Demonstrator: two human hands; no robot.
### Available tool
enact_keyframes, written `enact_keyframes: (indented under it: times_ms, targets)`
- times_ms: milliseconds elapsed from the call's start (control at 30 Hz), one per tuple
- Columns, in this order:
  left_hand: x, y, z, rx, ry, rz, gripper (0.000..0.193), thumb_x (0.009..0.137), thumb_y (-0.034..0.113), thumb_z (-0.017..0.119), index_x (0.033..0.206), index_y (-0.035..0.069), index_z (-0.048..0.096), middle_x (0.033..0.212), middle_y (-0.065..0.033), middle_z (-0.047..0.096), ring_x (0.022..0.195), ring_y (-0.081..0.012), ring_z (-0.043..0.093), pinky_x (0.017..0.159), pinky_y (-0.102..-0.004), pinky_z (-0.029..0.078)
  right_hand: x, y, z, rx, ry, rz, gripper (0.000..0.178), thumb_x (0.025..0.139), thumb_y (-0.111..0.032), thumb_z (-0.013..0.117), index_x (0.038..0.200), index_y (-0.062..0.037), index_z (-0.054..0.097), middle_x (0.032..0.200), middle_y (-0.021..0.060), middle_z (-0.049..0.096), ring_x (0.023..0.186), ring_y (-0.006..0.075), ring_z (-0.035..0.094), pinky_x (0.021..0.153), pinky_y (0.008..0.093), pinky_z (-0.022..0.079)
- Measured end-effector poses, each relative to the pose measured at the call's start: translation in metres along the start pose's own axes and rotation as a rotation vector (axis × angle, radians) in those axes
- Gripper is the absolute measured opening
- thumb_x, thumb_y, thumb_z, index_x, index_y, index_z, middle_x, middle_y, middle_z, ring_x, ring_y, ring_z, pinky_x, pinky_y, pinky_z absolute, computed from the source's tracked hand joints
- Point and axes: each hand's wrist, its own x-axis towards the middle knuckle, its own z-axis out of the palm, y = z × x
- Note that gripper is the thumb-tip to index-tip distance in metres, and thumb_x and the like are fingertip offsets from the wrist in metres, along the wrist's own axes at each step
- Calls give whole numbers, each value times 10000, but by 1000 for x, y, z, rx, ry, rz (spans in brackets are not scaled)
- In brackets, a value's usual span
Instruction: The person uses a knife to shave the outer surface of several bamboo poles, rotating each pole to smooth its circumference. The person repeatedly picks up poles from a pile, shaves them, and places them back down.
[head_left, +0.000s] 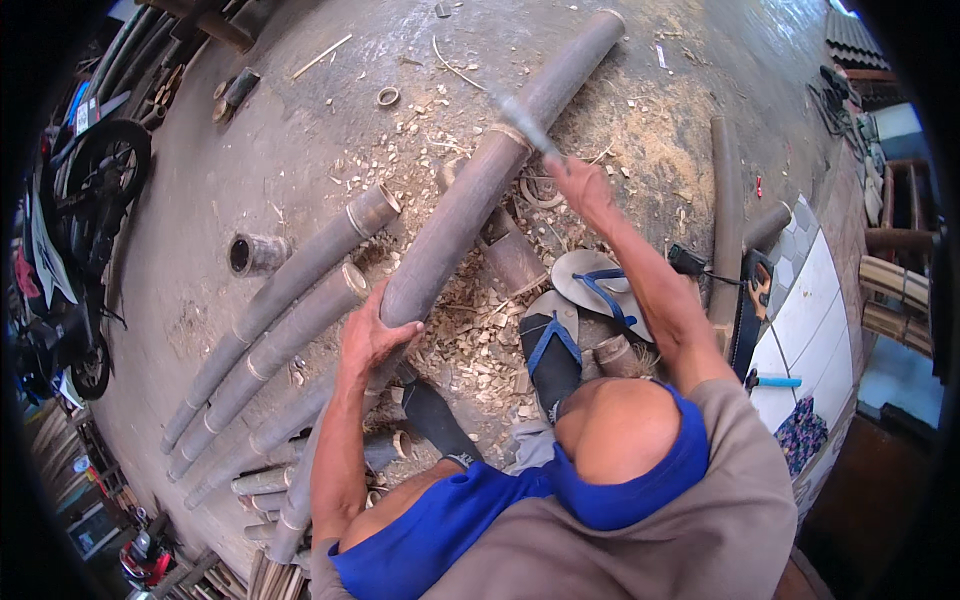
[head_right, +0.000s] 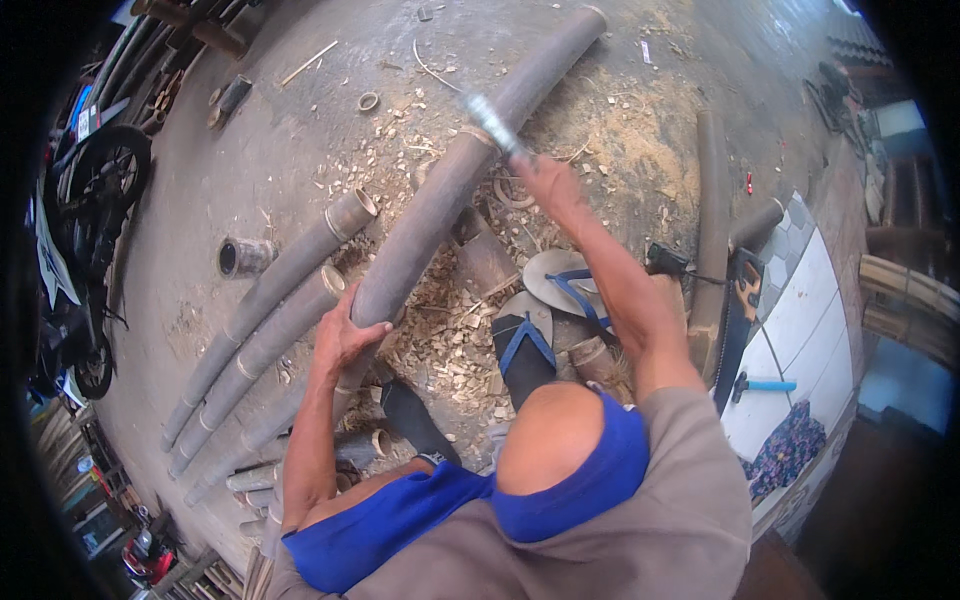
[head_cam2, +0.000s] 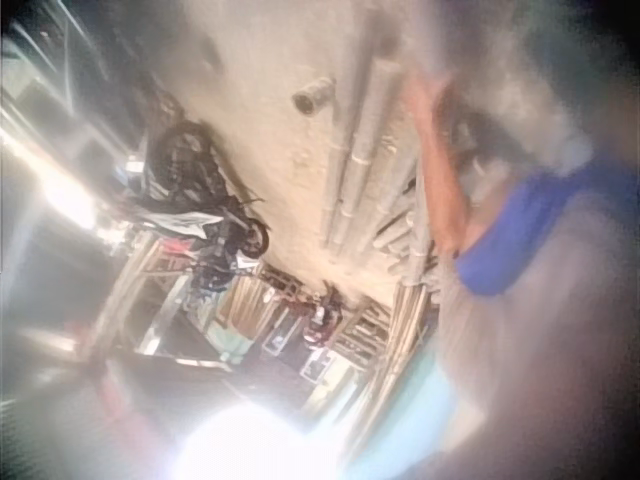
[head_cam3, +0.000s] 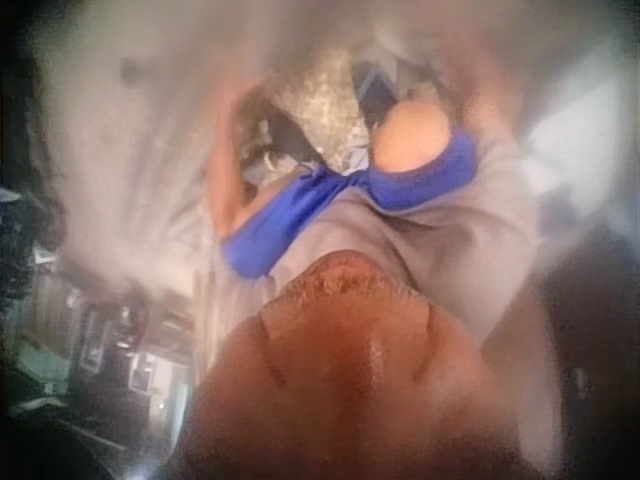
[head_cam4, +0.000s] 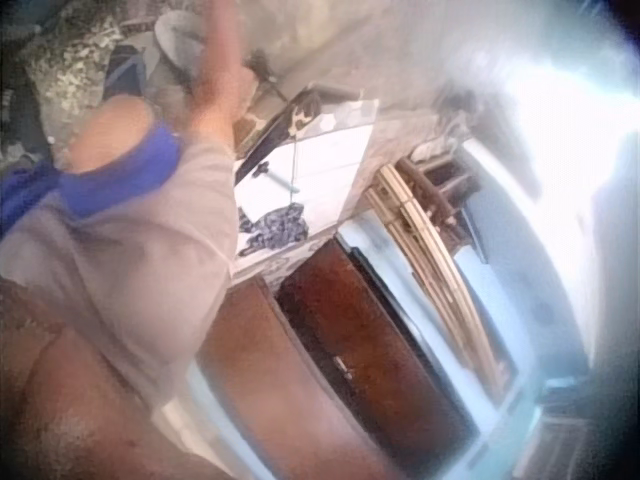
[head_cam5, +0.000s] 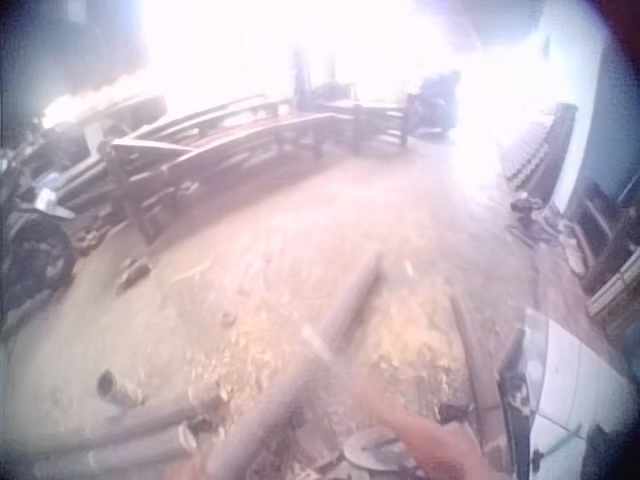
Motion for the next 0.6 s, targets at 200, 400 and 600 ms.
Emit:
enact_keyframes:
  times_ms: [200, 400, 600]
  targets:
    - [-19, -2, 16, 245, 161, 55, 1143, 671, 493, 906, 1638, 234, 355, 1131, -230, 684, 1046, -434, 704, 902, -553, 556, -17, -15, 4, -278, 30, -285, 750, 1072, -689, 347, 959, -28, 681, 899, 267, 729, 852, 473, 738, 710, 556, 584]
    - [-15, -7, 14, 152, 95, 35, 1141, 656, 451, 900, 1637, 231, 361, 1214, -234, 682, 1097, -433, 696, 941, -532, 553, -9, -16, -16, -207, -66, -297, 706, 1056, -704, 386, 1029, -51, 652, 860, 242, 726, 799, 459, 735, 681, 570, 571]
    - [-8, 9, 2, 63, 28, 25, 1134, 638, 429, 899, 1627, 213, 386, 1310, -233, 683, 1187, -428, 680, 1001, -515, 543, 7, 5, -3, -18, 4, -185, 736, 1033, -730, 407, 970, -39, 651, 860, 277, 709, 841, 486, 717, 752, 583, 560]
